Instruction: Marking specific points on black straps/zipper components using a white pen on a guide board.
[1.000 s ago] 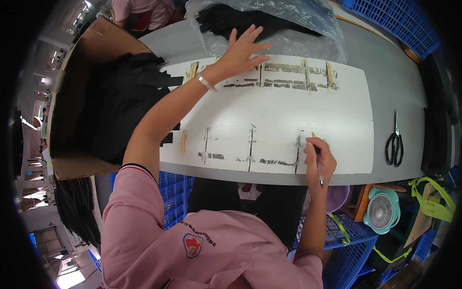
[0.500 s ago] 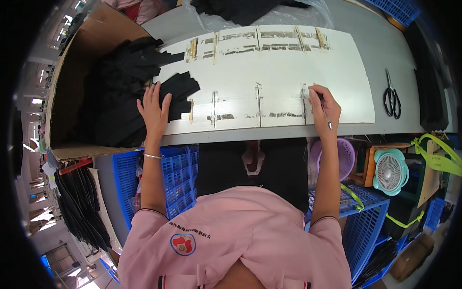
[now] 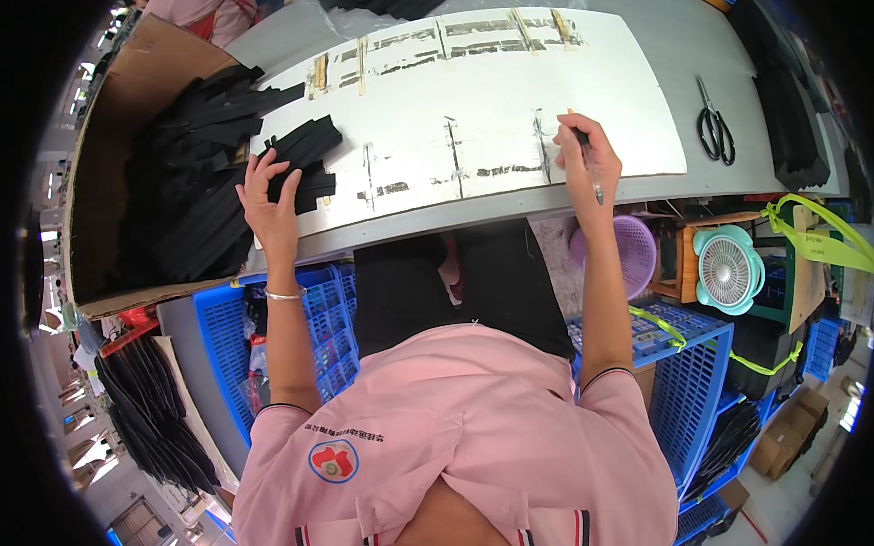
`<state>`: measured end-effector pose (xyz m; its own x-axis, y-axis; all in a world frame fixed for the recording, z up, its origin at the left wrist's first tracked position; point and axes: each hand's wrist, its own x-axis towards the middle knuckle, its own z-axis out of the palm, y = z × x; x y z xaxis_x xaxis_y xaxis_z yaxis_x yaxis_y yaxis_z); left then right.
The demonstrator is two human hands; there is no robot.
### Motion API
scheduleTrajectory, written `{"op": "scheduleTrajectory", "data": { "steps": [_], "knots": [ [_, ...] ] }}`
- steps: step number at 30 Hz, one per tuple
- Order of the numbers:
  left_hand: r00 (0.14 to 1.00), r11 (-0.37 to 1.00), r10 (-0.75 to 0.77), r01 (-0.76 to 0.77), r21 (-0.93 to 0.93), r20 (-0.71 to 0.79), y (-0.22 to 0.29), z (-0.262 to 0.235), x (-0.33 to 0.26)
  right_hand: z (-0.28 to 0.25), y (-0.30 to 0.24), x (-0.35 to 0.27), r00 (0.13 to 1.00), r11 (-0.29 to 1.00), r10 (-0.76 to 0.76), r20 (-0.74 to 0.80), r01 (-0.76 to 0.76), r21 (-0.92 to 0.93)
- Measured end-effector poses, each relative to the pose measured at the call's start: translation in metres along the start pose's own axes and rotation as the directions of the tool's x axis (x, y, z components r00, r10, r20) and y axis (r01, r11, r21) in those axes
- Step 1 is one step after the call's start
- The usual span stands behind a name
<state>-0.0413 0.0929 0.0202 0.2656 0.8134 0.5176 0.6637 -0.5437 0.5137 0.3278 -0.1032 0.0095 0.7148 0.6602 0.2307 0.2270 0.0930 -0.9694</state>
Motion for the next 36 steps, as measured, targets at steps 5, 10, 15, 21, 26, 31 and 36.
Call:
{"op": "scheduleTrajectory", "data": {
  "steps": [5, 10, 15, 21, 26, 31, 36],
  "knots": [
    [0.996, 0.998, 0.061, -0.061, -0.015, 0.06, 0.014, 0.01, -0.02, -0.003, 0.007, -0.016, 0.996, 0.986, -0.079, 0.029, 0.083, -0.144],
    [0.973, 0.998, 0.059, -0.06, -0.001, 0.222, 0.001, 0.008, -0.013, -0.003, 0.007, -0.016, 0.999, 0.989, -0.05, 0.009, 0.051, -0.14],
    [0.985, 1.0, 0.002, -0.001, -0.009, 0.174, -0.055, 0.001, 0.033, -0.005, 0.011, -0.013, 0.996, 0.978, -0.078, 0.045, 0.086, -0.19],
    [0.996, 0.994, 0.074, -0.077, 0.072, 0.041, -0.021, 0.02, 0.031, -0.006, 0.005, -0.015, 0.999, 0.995, -0.036, 0.031, 0.039, -0.087],
    [0.904, 0.942, 0.308, -0.333, 0.037, 0.296, 0.069, 0.065, -0.019, 0.01, -0.009, -0.029, 0.985, 0.961, -0.171, -0.005, 0.165, -0.22],
    [0.862, 0.95, 0.288, -0.312, -0.011, 0.418, 0.138, 0.09, -0.046, 0.031, -0.025, -0.052, 0.877, 0.705, -0.408, 0.253, 0.479, -0.524],
    [0.812, 0.942, 0.321, -0.329, -0.072, 0.488, 0.145, 0.078, -0.05, 0.028, -0.005, -0.058, 0.841, 0.603, -0.355, 0.408, 0.539, -0.588]
  ]
}}
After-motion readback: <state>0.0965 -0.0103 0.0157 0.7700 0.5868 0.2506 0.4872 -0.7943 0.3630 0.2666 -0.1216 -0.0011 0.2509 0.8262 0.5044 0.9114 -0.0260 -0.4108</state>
